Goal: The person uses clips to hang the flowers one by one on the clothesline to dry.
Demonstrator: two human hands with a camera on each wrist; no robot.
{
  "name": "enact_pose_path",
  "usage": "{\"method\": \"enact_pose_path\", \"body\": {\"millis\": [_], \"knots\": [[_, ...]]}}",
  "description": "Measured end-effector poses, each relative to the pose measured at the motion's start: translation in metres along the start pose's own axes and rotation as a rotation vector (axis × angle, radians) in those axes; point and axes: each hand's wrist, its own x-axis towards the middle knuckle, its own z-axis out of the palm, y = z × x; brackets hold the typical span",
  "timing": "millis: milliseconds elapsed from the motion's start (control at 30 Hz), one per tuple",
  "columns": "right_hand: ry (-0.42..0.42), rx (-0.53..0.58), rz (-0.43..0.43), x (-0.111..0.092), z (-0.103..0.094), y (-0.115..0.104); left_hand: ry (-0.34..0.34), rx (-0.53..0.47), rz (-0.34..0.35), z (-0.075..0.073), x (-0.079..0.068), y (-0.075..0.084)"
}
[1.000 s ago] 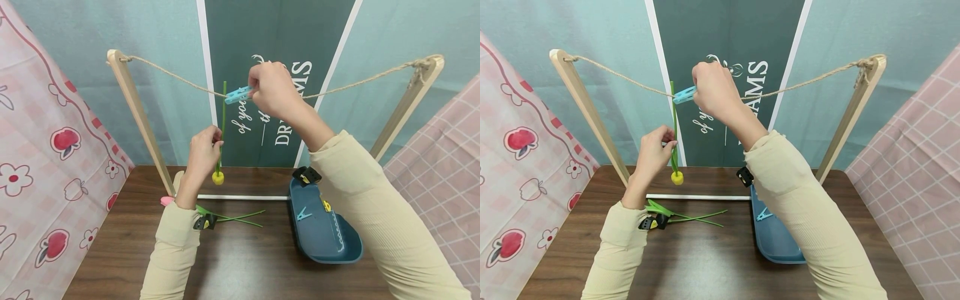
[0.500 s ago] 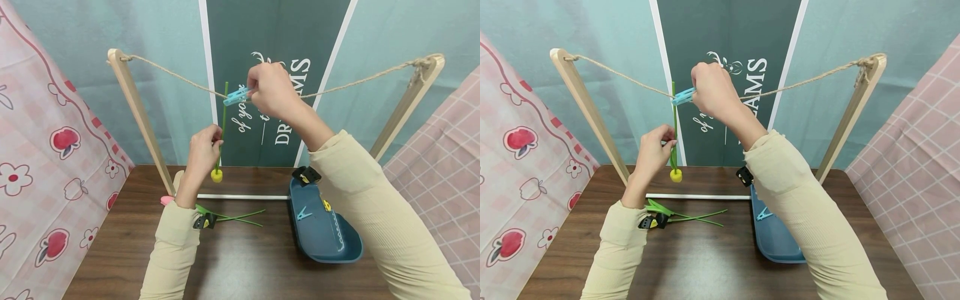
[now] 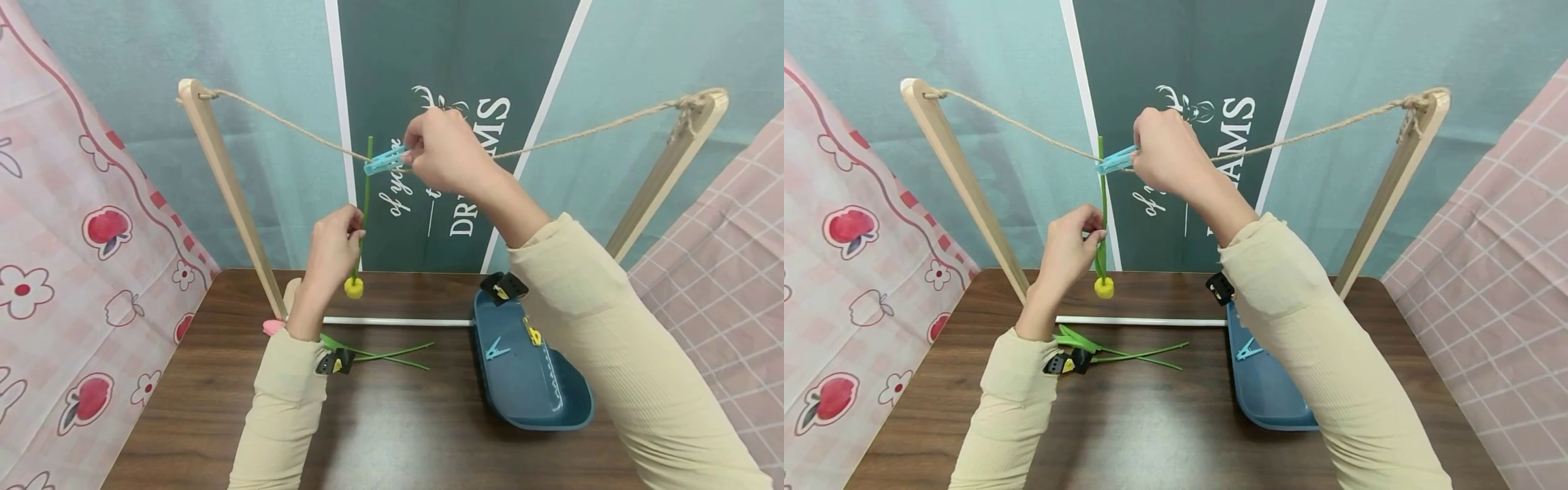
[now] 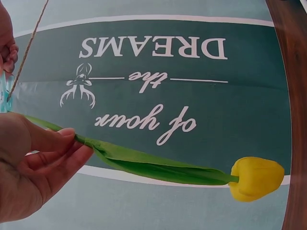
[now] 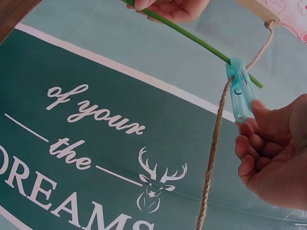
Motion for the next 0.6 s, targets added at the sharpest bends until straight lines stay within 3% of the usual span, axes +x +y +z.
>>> {"method": "enact_pose_path", "body": {"millis": [267, 600], "knots": [[-0.008, 0.026, -0.009, -0.002, 0.000, 0.006, -0.048, -0.005, -0.055, 0.002, 0.000, 0.000], [-0.019, 0.064, 0.011, -0.006, -0.002, 0.012, -0.073, -0.019, -0.071, 0.007, -0.003, -0.008]]}}
